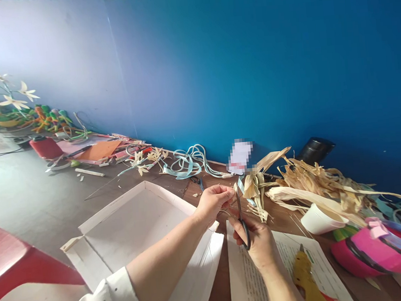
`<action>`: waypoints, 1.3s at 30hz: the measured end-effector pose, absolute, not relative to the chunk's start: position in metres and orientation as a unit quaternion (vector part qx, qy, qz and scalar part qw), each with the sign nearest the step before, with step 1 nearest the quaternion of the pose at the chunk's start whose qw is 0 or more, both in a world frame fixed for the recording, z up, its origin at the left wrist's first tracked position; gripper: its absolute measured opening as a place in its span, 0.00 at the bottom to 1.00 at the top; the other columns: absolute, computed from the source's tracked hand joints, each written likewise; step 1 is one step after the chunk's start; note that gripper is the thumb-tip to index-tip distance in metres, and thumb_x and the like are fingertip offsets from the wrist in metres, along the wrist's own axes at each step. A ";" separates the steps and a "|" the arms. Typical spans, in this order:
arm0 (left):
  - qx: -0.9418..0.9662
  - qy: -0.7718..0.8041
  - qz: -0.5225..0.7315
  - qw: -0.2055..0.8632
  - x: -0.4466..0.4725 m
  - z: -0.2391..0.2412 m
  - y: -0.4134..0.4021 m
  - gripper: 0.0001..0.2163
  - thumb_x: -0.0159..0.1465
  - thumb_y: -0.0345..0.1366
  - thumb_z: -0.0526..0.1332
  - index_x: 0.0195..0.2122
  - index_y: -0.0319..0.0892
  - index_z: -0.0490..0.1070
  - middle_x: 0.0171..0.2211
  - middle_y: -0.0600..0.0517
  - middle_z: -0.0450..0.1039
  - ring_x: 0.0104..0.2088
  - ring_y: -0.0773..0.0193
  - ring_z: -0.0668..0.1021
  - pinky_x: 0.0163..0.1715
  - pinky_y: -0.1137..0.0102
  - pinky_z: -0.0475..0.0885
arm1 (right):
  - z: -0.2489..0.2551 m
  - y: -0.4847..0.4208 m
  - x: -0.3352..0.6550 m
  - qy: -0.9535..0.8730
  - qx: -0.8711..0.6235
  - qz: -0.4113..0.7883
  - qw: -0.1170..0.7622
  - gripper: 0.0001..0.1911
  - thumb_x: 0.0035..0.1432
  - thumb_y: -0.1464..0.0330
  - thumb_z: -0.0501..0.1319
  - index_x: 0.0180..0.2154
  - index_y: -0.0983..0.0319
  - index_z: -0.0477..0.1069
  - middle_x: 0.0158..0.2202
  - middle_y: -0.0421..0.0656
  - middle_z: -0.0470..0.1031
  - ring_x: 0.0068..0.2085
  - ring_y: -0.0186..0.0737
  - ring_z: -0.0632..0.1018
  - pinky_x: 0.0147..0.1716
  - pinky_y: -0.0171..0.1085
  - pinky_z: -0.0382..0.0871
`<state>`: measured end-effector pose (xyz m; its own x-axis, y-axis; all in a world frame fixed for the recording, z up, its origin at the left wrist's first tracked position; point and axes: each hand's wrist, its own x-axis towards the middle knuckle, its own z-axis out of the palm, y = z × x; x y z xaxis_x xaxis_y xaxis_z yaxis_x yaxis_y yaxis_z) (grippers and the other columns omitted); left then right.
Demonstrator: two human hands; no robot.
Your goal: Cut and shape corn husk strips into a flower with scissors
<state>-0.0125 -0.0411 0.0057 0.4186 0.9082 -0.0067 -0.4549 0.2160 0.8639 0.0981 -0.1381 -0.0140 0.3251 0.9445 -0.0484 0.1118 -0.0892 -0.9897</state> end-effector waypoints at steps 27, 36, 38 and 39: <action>0.411 0.260 0.464 0.740 -0.013 0.006 -0.043 0.14 0.46 0.42 0.68 0.25 0.35 0.70 0.19 0.55 0.65 0.19 0.76 0.63 0.22 0.75 0.56 | -0.028 -0.134 0.101 -0.438 -0.637 0.363 0.520 0.21 0.44 0.57 0.70 0.39 0.61 0.77 0.17 0.36 0.68 0.20 0.35 0.68 0.19 0.33 0.62; 0.404 0.234 0.454 0.759 -0.016 0.007 -0.044 0.15 0.45 0.41 0.70 0.25 0.35 0.71 0.23 0.53 0.68 0.23 0.74 0.66 0.26 0.75 0.57 | 0.004 -0.138 0.085 -0.269 -0.688 0.290 0.608 0.26 0.44 0.52 0.68 0.44 0.57 0.77 0.23 0.38 0.73 0.23 0.34 0.71 0.19 0.31 0.62; 0.396 0.235 0.442 0.770 -0.017 0.009 -0.045 0.16 0.43 0.42 0.71 0.26 0.35 0.71 0.24 0.52 0.69 0.25 0.73 0.67 0.27 0.75 0.58 | 0.006 -0.138 0.088 -0.261 -0.665 0.278 0.642 0.25 0.45 0.53 0.68 0.44 0.57 0.77 0.23 0.38 0.72 0.23 0.34 0.71 0.19 0.31 0.62; 0.394 0.233 0.437 0.774 -0.017 0.009 -0.046 0.17 0.43 0.42 0.72 0.27 0.35 0.71 0.24 0.52 0.69 0.25 0.73 0.68 0.27 0.75 0.59 | 0.005 -0.137 0.090 -0.261 -0.645 0.276 0.663 0.26 0.45 0.54 0.68 0.46 0.58 0.76 0.23 0.38 0.73 0.23 0.33 0.71 0.19 0.31 0.63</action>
<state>-0.0174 -0.0458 0.0094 0.5098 0.8601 -0.0160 -0.4937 0.3077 0.8134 0.0899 -0.1373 0.0055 0.7116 0.7025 -0.0094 -0.0284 0.0154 -0.9995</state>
